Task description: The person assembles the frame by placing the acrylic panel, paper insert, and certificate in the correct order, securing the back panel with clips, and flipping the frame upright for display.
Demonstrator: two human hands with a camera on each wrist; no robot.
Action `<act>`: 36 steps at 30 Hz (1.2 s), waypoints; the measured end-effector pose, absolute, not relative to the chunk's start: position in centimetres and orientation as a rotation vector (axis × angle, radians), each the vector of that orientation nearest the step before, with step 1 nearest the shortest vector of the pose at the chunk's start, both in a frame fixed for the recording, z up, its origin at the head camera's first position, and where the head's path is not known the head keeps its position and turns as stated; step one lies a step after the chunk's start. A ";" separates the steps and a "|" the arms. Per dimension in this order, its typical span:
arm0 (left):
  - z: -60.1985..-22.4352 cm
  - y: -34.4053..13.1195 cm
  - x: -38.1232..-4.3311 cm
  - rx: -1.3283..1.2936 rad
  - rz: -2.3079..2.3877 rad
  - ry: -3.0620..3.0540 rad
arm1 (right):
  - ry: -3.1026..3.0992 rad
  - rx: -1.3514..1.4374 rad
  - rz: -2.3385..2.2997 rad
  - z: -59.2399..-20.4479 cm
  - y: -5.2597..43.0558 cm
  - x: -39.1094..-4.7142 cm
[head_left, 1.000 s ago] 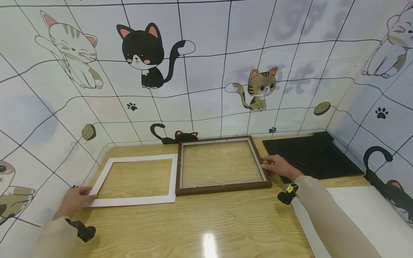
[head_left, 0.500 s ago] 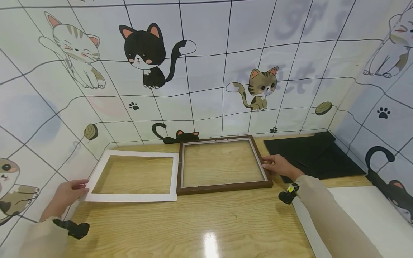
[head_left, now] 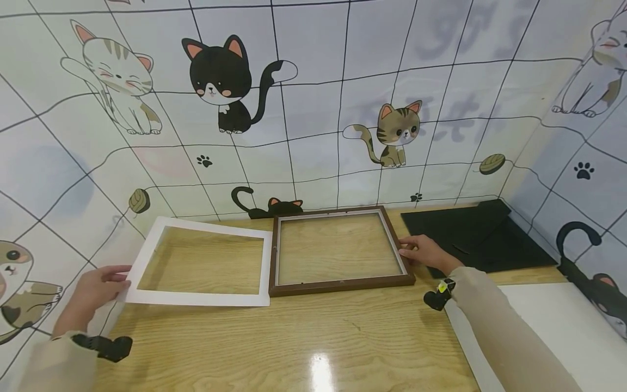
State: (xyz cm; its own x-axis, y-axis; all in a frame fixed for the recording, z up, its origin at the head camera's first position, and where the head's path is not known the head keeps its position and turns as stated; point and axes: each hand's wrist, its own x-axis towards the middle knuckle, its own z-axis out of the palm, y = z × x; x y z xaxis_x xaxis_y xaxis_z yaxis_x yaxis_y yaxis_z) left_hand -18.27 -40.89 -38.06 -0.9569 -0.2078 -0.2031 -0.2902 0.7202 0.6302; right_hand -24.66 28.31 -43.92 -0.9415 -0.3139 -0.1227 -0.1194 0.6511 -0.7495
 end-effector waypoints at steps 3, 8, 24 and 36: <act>-37.1 -40.5 -18.2 -0.413 1.050 2.798 | 2.632 -0.352 -1.167 -44.0 28.4 -24.7; -35.7 -40.0 -17.8 -0.424 1.044 2.786 | 2.640 -0.351 -1.162 -43.8 28.4 -24.5; -34.6 -41.4 -18.5 -0.430 1.098 2.934 | 2.594 -0.466 -1.257 -44.6 29.2 -24.9; -30.3 -39.4 -17.0 -0.393 1.134 2.994 | 2.637 -0.358 -1.172 -44.2 28.5 -24.8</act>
State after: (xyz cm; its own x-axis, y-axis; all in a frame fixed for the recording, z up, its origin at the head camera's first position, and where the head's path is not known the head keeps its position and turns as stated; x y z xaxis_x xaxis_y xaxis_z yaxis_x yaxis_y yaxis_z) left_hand -17.02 -39.42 -30.27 -0.9668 -0.2553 -0.0080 -0.1966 0.7237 0.6616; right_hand -24.77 28.54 -44.19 -0.9427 -0.3140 -0.1124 -0.1270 0.6497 -0.7495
